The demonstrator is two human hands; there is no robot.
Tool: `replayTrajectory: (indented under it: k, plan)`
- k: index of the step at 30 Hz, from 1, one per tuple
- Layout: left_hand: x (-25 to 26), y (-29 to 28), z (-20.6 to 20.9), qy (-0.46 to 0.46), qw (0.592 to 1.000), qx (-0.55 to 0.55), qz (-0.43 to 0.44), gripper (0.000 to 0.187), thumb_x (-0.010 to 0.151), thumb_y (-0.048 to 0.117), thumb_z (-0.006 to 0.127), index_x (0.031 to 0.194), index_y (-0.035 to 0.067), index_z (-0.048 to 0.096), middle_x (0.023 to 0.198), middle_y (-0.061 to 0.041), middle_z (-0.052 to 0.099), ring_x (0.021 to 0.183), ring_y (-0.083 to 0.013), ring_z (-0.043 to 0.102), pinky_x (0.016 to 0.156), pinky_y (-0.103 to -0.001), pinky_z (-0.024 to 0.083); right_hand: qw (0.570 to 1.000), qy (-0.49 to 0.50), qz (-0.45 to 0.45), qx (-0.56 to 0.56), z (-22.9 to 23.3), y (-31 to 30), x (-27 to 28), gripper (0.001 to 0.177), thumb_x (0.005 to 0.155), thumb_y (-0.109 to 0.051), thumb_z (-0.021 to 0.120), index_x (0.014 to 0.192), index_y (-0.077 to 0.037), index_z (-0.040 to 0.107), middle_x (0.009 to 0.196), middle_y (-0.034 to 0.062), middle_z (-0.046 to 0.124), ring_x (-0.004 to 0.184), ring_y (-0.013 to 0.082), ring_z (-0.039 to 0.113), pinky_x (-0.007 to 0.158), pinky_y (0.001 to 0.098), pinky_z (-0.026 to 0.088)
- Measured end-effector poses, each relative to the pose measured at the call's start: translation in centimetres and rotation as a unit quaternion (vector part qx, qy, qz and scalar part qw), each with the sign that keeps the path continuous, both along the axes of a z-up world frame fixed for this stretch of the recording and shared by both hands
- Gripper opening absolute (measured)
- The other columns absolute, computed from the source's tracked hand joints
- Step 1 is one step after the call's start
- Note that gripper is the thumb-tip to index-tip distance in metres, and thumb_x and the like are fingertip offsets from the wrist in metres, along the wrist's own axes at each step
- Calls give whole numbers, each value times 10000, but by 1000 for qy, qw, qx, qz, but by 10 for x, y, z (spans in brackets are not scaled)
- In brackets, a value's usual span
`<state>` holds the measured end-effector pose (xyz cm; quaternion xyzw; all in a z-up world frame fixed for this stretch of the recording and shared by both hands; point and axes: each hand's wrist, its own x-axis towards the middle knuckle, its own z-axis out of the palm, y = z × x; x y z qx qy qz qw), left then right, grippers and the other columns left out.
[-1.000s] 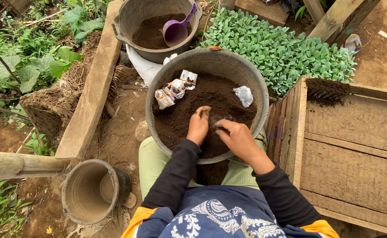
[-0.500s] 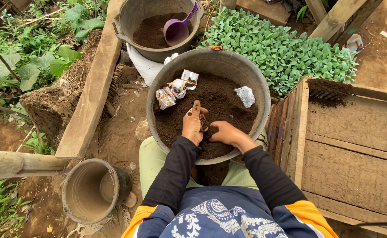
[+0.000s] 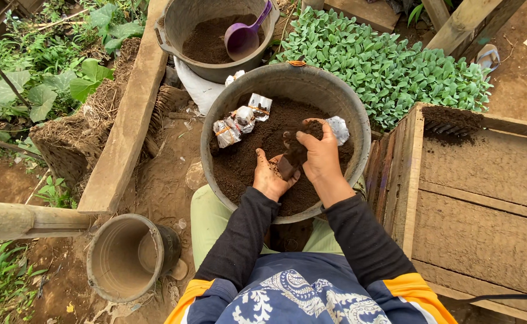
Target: The person sits on the ground and repeatedly scoops soil from a bucket, wraps it in small plastic bags, and places the bundles into a wooden tray. The process is repeated multiple times with consistent hand movements.
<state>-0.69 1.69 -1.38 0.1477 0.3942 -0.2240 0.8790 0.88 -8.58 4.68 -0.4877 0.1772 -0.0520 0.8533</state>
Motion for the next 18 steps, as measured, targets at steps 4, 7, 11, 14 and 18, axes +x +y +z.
replayTrajectory:
  k: [4, 7, 11, 14, 18]
  plan:
    - [2, -1, 4, 12, 1000, -16, 7, 707, 891, 672, 351, 1032, 15, 569, 969, -203, 635, 879, -344, 611, 794, -492, 506, 997, -46, 26, -48, 20, 11, -16, 374, 793, 70, 622, 1139, -6, 502, 989, 191, 608, 888, 245, 590, 715, 424, 511]
    - [2, -2, 7, 18, 999, -38, 18, 735, 883, 683, 373, 1145, 17, 539, 1098, -192, 605, 985, -353, 578, 850, -497, 496, 989, -58, 50, -129, 40, 10, -31, 292, 758, 34, 639, 1026, -57, 563, 900, 108, 615, 867, 180, 578, 739, 336, 499]
    - [4, -10, 9, 33, 998, -12, 59, 680, 880, 641, 470, 1217, 51, 493, 1158, -188, 558, 1054, -355, 550, 875, -511, 488, 955, -64, 87, -278, 31, -3, -40, 289, 846, -119, 653, 1090, -59, 511, 970, 137, 552, 975, 250, 545, 845, 444, 460]
    - [15, -13, -16, 13, 996, 50, 70, 644, 895, 617, 422, 1037, 9, 577, 971, -193, 593, 910, -312, 600, 816, -449, 522, 911, -20, 145, -387, 23, -12, -44, 383, 822, -162, 694, 1126, -46, 493, 982, 161, 550, 998, 308, 546, 833, 496, 465]
    - [22, -26, -19, -77, 987, 137, 42, 755, 933, 598, 292, 890, -71, 640, 727, -208, 577, 719, -281, 609, 720, -374, 542, 926, -5, 142, -349, -13, -48, -31, 331, 672, 15, 696, 985, -58, 616, 778, 94, 647, 791, 160, 596, 702, 346, 515]
